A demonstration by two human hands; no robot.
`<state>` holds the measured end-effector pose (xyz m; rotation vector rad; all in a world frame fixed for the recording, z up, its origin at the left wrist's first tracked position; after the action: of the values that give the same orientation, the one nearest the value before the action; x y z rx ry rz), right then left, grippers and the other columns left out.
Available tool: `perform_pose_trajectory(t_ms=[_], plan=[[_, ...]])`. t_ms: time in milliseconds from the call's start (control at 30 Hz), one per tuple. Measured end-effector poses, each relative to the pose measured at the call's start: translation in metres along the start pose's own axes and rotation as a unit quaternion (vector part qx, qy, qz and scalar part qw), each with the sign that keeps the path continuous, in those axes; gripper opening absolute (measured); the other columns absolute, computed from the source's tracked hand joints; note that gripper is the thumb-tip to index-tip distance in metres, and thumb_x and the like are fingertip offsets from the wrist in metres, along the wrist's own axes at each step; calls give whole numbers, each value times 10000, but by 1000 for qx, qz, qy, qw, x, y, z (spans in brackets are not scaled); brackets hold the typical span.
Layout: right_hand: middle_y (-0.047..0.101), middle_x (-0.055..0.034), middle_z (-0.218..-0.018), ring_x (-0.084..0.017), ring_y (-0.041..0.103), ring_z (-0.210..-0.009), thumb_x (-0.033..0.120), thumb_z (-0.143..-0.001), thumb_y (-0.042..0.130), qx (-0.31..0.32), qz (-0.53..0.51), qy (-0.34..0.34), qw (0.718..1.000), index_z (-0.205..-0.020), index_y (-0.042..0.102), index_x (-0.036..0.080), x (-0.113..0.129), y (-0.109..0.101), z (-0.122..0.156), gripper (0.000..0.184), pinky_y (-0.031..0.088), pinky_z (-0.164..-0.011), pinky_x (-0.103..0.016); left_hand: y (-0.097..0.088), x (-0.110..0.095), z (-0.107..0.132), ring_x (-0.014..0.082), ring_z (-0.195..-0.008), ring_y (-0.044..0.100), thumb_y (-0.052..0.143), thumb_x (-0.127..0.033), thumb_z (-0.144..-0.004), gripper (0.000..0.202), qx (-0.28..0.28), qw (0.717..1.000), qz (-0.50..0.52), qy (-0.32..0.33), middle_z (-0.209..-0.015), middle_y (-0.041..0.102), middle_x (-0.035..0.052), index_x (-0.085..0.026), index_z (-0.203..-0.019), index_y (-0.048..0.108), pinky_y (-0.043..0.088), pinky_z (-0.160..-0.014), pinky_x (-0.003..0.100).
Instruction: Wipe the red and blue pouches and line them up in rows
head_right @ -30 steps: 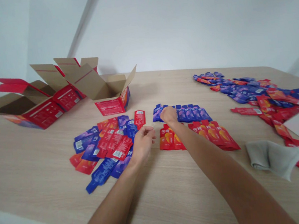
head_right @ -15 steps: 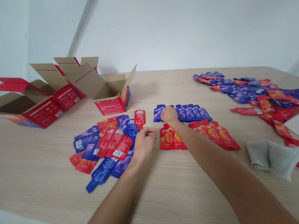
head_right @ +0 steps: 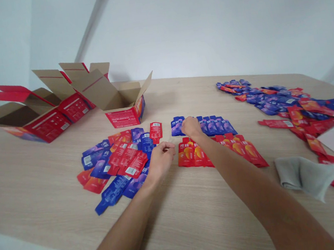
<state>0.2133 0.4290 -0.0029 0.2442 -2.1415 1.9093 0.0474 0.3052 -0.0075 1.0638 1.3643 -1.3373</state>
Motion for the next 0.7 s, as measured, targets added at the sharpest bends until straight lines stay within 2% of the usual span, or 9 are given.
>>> perform_pose_trajectory(t_ms=[100, 200, 267, 333, 433, 533, 700], plan=[[741, -95, -1179, -252, 657, -1162, 108, -784, 619, 17, 12, -59, 998, -1115, 766, 181, -5, 1, 0, 369, 469, -1025, -287, 0, -3, 2, 156, -644, 588, 570, -142, -721, 147, 4, 1000, -11, -3, -671, 657, 10, -175, -796, 692, 435, -626, 258], [594, -88, -1426, -233, 526, -1341, 155, -796, 657, 45, 22, -125, 991, -1284, 675, 180, -10, 6, 3, 488, 382, -1129, -280, 0, -7, 4, 151, -665, 597, 565, -125, -724, 155, 7, 1000, -27, 6, -695, 665, 10, -167, -795, 696, 438, -640, 251], [517, -111, -1497, -242, 469, -1394, 198, -806, 677, 70, 31, -153, 985, -1353, 618, 152, -13, 10, 5, 552, 346, -1162, -293, 0, -9, 5, 146, -679, 602, 558, -118, -735, 156, 7, 999, -34, 13, -710, 673, 9, -164, -788, 697, 442, -652, 245], [500, -129, -1508, -255, 470, -1394, 212, -829, 661, 89, 39, -167, 981, -1410, 560, 139, -16, 14, 7, 594, 348, -1165, -312, -1, -10, 6, 142, -691, 607, 553, -114, -744, 159, 9, 999, -40, 17, -723, 681, 8, -163, -787, 698, 444, -661, 241], [515, -101, -1501, -271, 496, -1371, 230, -854, 638, 101, 48, -179, 977, -1460, 507, 204, -16, 17, 8, 621, 378, -1146, -350, -1, -11, 7, 142, -706, 613, 552, -113, -757, 158, 14, 998, -49, 24, -741, 692, 8, -164, -786, 699, 446, -672, 241], [571, -77, -1449, -300, 538, -1324, 283, -848, 661, 109, 58, -181, 976, -1420, 552, 274, -14, 17, 8, 582, 408, -1116, -393, 0, -12, 7, 144, -723, 620, 547, -110, -769, 163, 21, 997, -63, 30, -751, 698, 11, -164, -774, 701, 447, -691, 245], [581, -80, -1431, -305, 544, -1309, 323, -881, 624, 123, 78, -178, 973, -1372, 601, 298, -10, 14, 10, 492, 417, -1098, -414, 0, -12, 8, 148, -731, 625, 541, -115, -777, 169, 26, 996, -75, 37, -755, 701, 17, -160, -768, 704, 443, -698, 253]])
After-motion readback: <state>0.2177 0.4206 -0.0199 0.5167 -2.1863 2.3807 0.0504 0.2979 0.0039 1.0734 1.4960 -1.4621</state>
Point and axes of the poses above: each hand's wrist, its own z-axis away from the middle knuckle, its own y-axis out of the palm, x = y × z, the point moved 4 cm from there along -z, towards the middle knuckle
